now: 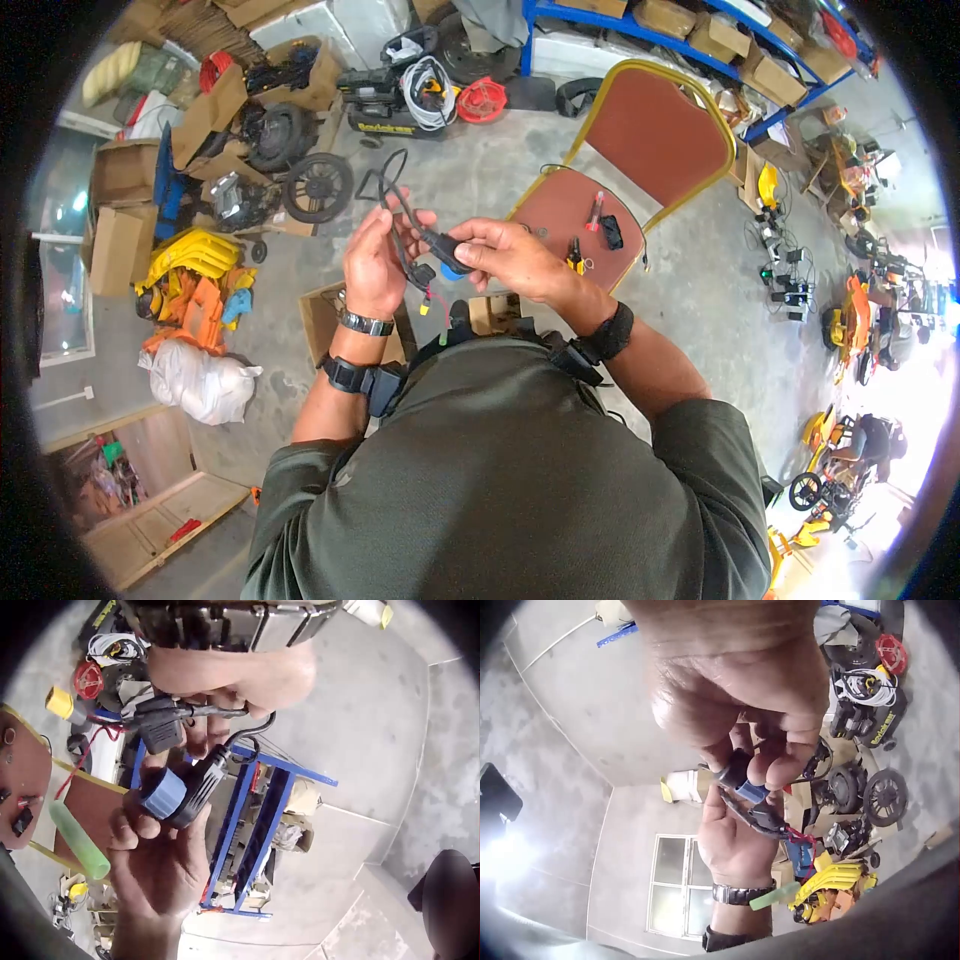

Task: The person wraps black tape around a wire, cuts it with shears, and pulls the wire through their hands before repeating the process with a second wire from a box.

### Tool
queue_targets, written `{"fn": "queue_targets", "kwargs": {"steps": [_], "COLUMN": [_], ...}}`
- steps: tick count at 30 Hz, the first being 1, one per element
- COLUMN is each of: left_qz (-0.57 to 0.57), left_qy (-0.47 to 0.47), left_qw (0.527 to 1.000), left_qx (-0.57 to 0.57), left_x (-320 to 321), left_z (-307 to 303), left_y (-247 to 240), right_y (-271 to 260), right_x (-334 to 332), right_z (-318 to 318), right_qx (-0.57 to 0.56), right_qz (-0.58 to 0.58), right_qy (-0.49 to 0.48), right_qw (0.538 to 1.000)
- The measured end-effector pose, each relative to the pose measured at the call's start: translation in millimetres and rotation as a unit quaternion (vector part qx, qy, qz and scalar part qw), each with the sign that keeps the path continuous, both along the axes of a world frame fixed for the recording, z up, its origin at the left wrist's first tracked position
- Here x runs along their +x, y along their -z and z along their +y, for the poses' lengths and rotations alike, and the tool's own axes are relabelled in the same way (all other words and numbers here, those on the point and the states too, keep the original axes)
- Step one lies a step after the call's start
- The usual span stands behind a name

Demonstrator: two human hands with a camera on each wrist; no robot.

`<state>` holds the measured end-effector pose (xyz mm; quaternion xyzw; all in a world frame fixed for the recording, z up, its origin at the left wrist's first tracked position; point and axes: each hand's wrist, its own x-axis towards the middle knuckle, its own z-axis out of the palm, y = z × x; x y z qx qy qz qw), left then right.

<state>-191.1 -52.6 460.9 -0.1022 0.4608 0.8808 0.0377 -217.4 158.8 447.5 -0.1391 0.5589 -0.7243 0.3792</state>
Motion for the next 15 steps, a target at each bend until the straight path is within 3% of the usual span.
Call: {"fn": "queue_targets", "kwargs": {"steps": [6,15], "left_qz": [0.028,0.040], "left_qy": [0.012,-0.006], "left_qw": [0.999,0.998], "left_qx": [0.043,0.056], "left_x": [-5.4,-6.8], "left_z": [6.0,10.4], "left_y": [1.7,5.7], "right_y": [4.2,12.5], "right_x": [7.5,5.7], "right_z": [-7.1,-11.3], "right_qx": [0.030,0.075], "right_qz": [0.002,-0.015], "right_qy": [0.034,0.010], "right_qw": [0.999,0.997]}}
